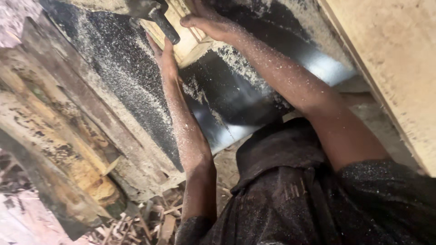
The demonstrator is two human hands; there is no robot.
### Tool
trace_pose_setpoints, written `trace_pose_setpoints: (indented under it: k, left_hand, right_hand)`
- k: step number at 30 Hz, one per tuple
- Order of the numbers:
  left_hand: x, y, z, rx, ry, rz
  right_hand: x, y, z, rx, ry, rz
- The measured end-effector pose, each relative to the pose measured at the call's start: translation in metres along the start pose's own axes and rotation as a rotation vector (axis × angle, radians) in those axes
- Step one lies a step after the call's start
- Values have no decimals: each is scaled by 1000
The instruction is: The person operates a planer machine in a workshop, feeding wood logs and planks through the machine while brushing away sawdust from the metal surface by hand.
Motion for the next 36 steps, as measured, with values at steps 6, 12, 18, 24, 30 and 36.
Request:
trace_pose_setpoints:
  k: [6,12,18,24,30,36]
  left_hand:
    - [1,15,-4,-15,5,-7]
    - [-8,23,-4,-67,-23,-51]
    - [-40,2,-4,116,10,65]
    - [-8,16,-10,197,16,33]
    - [51,33,-17,63,55,37]
    - [116,32,-26,130,58,43]
  right_hand:
    - [7,-10,-2,28,9,-57]
    - [18,-33,10,77,-3,-121]
    - [-5,-50,21,-33,8,-57]
    - [16,-27,11,-335,85,42]
    - [91,-25,17,-235,179,186]
    - [137,5,5,-192,200,148]
Point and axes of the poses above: each hand's wrist, its own x-axis away from the middle knuckle, its own z-axis out of the back of the hand, y = z × x, the point moved 10 cm from there along -x, towards the middle knuckle, and after that the axes turned 15 degrees about -z, right-handed, at the moved point
